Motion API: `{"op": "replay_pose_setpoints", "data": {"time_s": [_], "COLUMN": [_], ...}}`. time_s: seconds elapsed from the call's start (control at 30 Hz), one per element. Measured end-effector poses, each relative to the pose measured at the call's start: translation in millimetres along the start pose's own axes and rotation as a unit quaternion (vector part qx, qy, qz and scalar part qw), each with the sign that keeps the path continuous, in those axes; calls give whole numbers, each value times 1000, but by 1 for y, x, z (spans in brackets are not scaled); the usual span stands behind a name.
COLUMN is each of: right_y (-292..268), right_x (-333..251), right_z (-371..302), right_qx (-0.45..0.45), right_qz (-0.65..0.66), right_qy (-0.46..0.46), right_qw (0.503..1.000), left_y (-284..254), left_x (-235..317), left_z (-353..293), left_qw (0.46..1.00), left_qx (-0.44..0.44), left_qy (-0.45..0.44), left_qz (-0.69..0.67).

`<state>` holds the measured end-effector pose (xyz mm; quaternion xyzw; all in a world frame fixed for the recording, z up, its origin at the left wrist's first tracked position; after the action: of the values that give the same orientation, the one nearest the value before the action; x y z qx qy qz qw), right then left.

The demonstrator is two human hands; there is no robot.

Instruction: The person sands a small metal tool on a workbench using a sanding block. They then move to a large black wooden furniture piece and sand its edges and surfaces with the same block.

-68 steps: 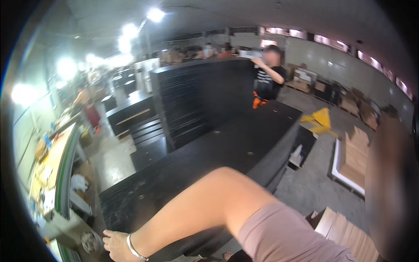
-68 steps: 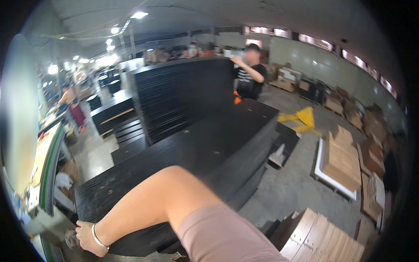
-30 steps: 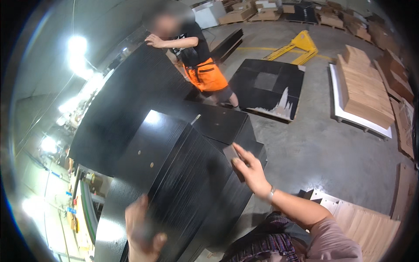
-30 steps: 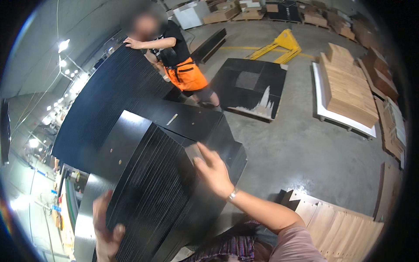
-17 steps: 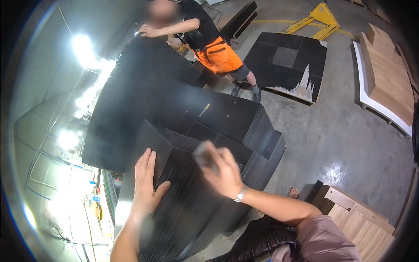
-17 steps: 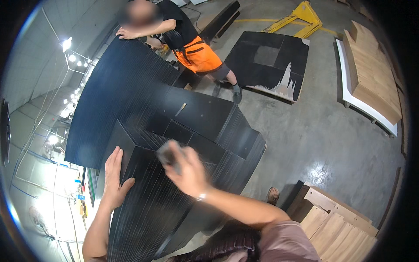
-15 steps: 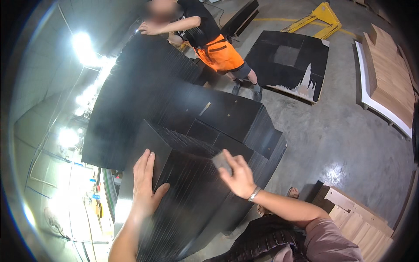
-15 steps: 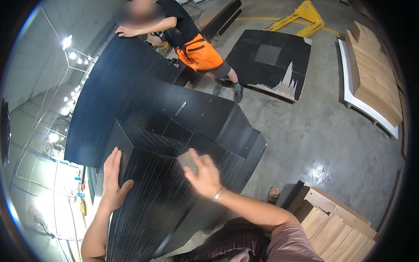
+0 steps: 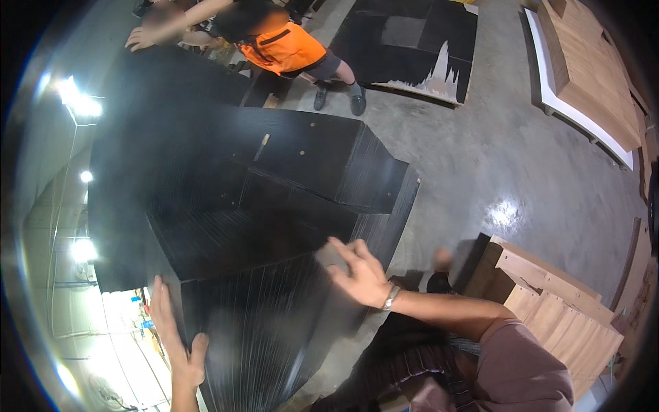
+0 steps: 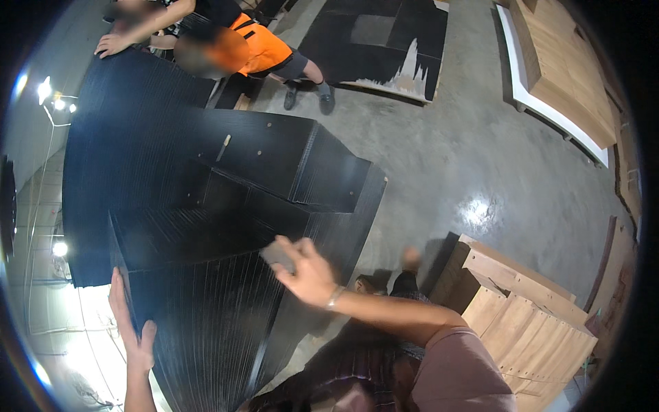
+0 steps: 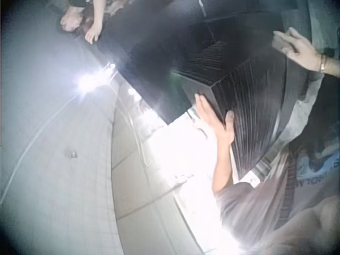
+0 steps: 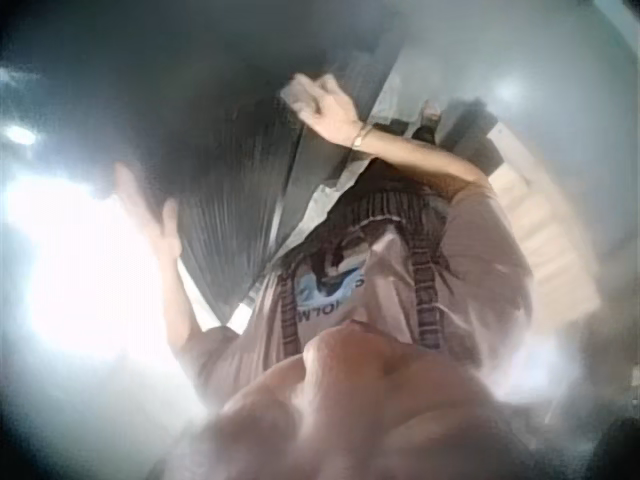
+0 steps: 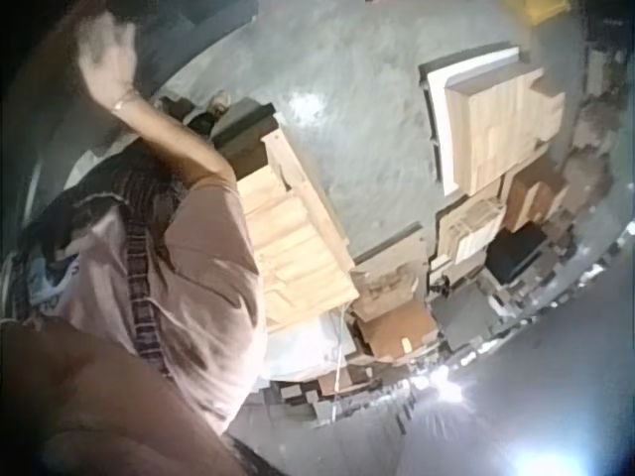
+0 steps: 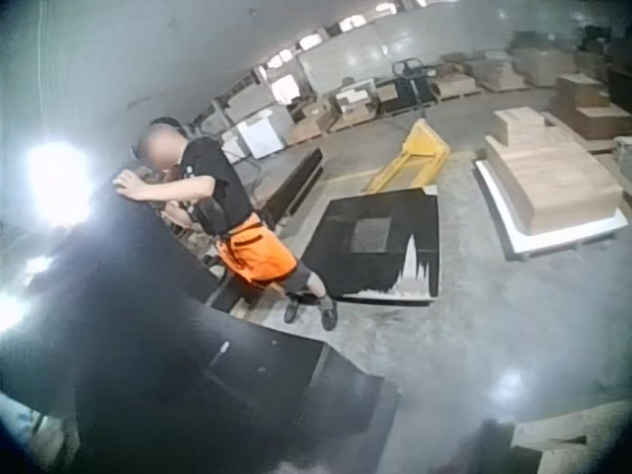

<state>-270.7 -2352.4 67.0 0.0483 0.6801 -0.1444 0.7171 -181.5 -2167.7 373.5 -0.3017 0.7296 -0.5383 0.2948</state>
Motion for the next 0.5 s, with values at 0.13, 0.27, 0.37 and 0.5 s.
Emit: {"op": "replay_pose_setpoints", "data": {"time_s": [0.13,0.27,0.37,0.5], "right_y": [-16,9,4,-13], "right_x": [-57,29,56,38], "right_z": [44,-15,-39,18], "right_qx": [18,-5,-54,21], "right_qz": [80,22,66,105], "right_qy": [-72,-4,85,23], "right_qw": [994,1000,993,994], "left_y": [0,3,3,2], "left_x": [0,-8,-10,-6], "left_z": [0,-1,-6,2], "left_qw": [999,999,999,999], "left_qx": [-6,-5,-3,-3], "left_qy": [-35,-41,-50,-28], "left_qz": [17,20,16,29]}}
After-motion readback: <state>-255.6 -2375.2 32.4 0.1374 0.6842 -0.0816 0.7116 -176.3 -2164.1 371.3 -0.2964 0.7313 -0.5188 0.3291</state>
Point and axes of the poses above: each hand's wrist, its own z-axis towards the middle knuckle, its own y-axis out of the palm, x = y × z, the point moved 8 cm from there along z, towards the middle knuckle, and after that the axes turned 14 degrees about -x, right-handed, at the moved point
